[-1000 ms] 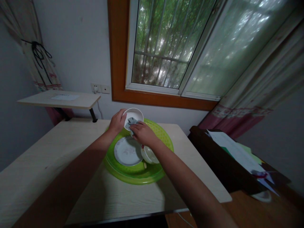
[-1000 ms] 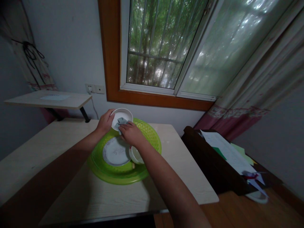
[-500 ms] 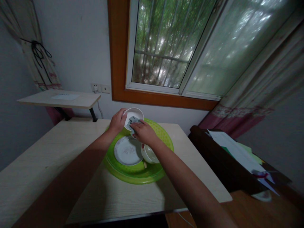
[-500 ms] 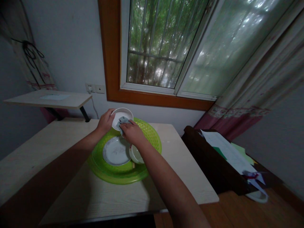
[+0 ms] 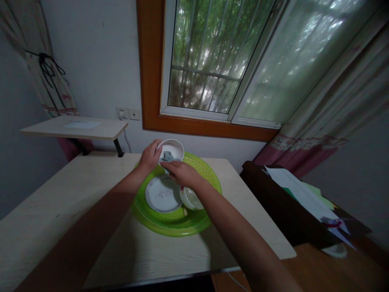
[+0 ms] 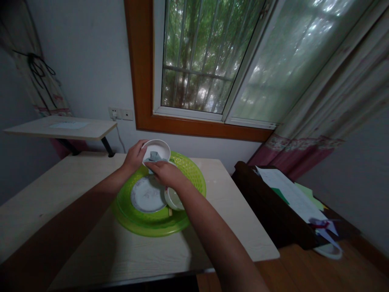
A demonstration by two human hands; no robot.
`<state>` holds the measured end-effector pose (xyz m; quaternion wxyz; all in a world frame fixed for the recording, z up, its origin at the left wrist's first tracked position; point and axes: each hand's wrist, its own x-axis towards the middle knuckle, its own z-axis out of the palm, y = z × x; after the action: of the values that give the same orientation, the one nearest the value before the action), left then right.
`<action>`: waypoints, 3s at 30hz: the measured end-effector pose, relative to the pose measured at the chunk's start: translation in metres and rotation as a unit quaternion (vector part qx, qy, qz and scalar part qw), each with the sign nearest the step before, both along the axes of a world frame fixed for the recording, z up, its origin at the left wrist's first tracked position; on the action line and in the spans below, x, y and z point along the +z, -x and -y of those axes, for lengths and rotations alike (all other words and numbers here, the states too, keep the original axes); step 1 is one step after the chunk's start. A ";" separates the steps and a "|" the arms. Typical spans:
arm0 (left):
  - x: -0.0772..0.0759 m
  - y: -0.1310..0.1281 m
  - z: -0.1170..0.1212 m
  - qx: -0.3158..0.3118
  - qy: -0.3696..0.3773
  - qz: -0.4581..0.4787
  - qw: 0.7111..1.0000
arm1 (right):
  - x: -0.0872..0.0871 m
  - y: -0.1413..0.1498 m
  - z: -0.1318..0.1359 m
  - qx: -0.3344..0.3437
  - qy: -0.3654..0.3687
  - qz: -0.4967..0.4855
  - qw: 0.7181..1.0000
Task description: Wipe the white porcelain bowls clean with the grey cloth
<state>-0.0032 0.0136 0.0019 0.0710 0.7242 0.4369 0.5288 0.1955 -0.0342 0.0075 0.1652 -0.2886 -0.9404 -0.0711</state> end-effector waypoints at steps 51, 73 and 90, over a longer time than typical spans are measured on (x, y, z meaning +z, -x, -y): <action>-0.003 0.001 -0.003 -0.042 -0.001 0.046 0.998 | 0.004 -0.002 -0.002 -0.097 -0.107 -0.003 0.990; -0.009 0.000 -0.008 -0.046 -0.027 0.033 0.998 | 0.005 -0.004 0.000 -0.131 -0.089 -0.030 0.987; -0.005 0.001 -0.003 -0.043 -0.062 0.023 0.997 | 0.005 0.003 0.008 0.015 0.011 -0.022 1.000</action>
<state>-0.0046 0.0166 -0.0033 0.0586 0.7330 0.3706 0.5675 0.1925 -0.0426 0.0129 0.1841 -0.2775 -0.9415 -0.0518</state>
